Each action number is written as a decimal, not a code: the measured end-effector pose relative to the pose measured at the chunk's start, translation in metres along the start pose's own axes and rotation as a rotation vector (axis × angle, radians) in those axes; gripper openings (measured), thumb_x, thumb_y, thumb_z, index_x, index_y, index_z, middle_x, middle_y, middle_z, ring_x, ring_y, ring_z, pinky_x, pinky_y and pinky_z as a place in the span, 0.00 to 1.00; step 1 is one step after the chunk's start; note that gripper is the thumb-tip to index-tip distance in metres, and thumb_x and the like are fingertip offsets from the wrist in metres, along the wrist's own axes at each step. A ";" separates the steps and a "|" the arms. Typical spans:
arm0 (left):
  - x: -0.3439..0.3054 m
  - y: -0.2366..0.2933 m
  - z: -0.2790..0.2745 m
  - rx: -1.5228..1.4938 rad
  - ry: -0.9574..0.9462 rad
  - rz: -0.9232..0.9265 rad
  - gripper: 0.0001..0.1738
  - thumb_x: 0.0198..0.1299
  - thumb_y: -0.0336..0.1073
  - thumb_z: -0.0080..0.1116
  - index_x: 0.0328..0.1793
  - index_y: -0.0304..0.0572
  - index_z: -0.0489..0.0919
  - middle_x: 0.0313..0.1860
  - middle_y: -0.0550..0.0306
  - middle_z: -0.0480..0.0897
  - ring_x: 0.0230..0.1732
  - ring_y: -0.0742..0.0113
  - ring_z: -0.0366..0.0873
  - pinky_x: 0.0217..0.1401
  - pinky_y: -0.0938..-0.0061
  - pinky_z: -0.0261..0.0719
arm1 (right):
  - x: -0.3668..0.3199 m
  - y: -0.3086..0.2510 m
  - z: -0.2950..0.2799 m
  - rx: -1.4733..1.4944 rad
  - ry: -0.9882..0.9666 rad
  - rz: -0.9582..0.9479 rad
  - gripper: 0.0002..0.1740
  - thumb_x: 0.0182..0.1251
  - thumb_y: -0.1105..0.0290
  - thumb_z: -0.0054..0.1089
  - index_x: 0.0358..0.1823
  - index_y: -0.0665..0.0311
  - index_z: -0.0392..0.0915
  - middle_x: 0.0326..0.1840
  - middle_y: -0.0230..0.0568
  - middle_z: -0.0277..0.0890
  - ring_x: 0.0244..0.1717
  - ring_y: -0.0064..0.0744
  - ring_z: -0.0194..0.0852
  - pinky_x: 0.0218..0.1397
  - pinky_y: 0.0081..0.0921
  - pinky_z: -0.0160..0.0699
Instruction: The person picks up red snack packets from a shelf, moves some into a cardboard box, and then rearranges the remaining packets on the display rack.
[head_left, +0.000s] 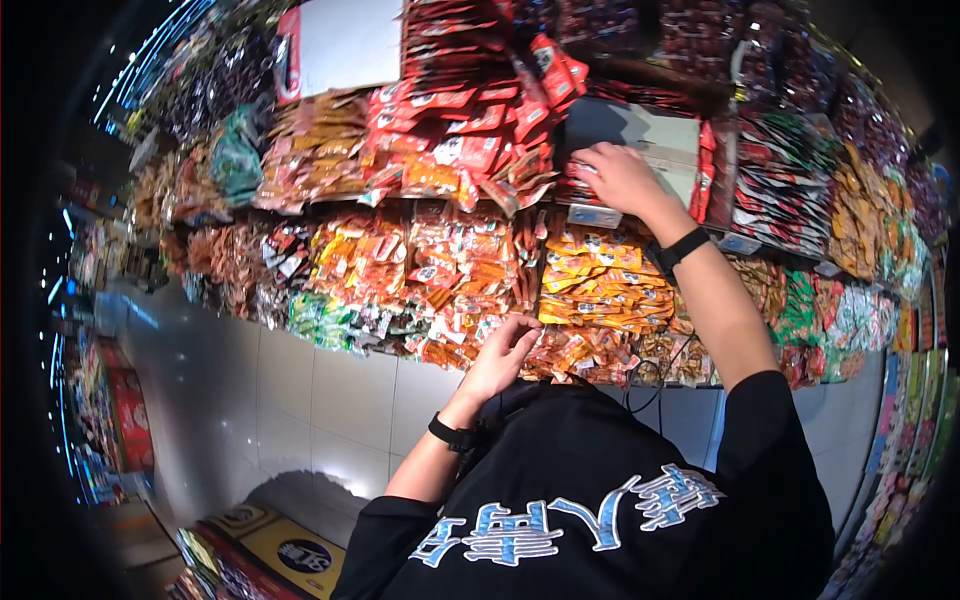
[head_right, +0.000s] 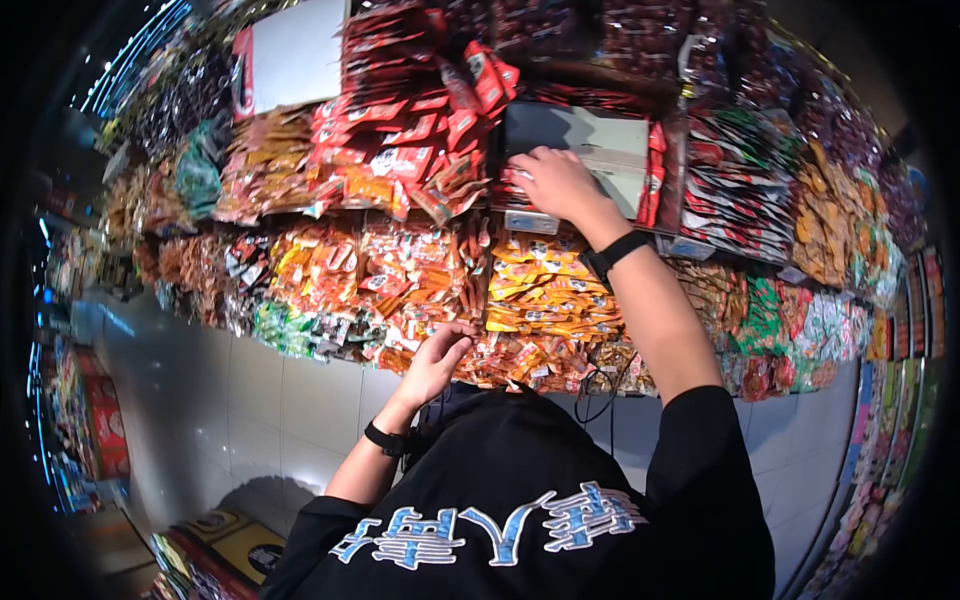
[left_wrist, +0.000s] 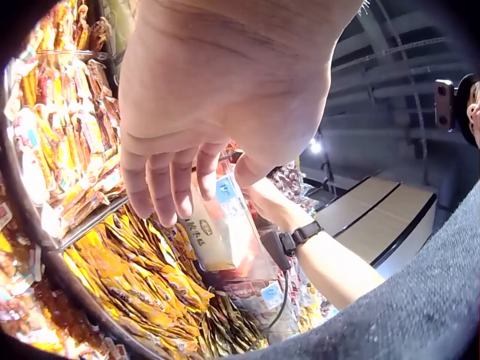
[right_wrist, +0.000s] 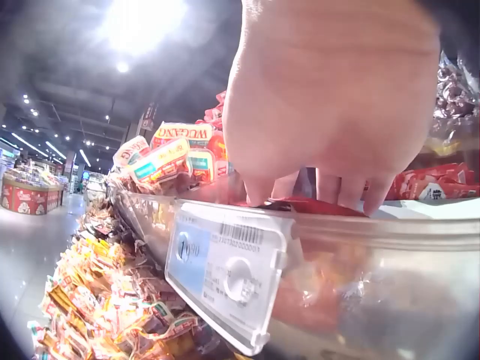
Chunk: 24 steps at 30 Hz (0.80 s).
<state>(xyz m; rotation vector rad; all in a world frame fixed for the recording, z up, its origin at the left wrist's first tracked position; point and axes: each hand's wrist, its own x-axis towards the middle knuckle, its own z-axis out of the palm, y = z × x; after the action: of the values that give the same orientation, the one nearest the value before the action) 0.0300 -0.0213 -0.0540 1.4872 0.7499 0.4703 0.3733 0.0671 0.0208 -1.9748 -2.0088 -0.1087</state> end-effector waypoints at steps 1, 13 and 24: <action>-0.005 -0.003 -0.002 0.002 0.009 0.000 0.13 0.75 0.37 0.54 0.56 0.36 0.76 0.44 0.59 0.81 0.47 0.73 0.77 0.52 0.76 0.76 | 0.003 -0.003 0.003 0.013 -0.059 -0.017 0.21 0.74 0.52 0.54 0.60 0.53 0.79 0.56 0.47 0.77 0.59 0.52 0.76 0.62 0.48 0.73; -0.041 -0.035 -0.111 -0.089 0.052 -0.209 0.12 0.75 0.36 0.53 0.56 0.36 0.76 0.51 0.59 0.81 0.55 0.72 0.76 0.63 0.74 0.73 | -0.051 -0.235 0.006 0.778 0.037 -0.107 0.07 0.65 0.78 0.61 0.44 0.68 0.81 0.40 0.48 0.81 0.40 0.47 0.81 0.47 0.35 0.79; -0.080 -0.043 -0.264 0.129 -0.076 -0.383 0.17 0.75 0.42 0.54 0.59 0.35 0.76 0.49 0.53 0.83 0.49 0.69 0.78 0.56 0.72 0.76 | 0.038 -0.291 0.242 0.238 -0.456 0.185 0.14 0.65 0.67 0.58 0.51 0.60 0.81 0.42 0.53 0.84 0.45 0.58 0.83 0.49 0.49 0.83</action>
<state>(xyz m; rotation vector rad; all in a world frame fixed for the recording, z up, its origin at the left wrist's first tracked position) -0.2177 0.1080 -0.0644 1.4279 0.9932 0.0761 0.0447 0.1585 -0.1485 -2.1516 -1.9577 0.6470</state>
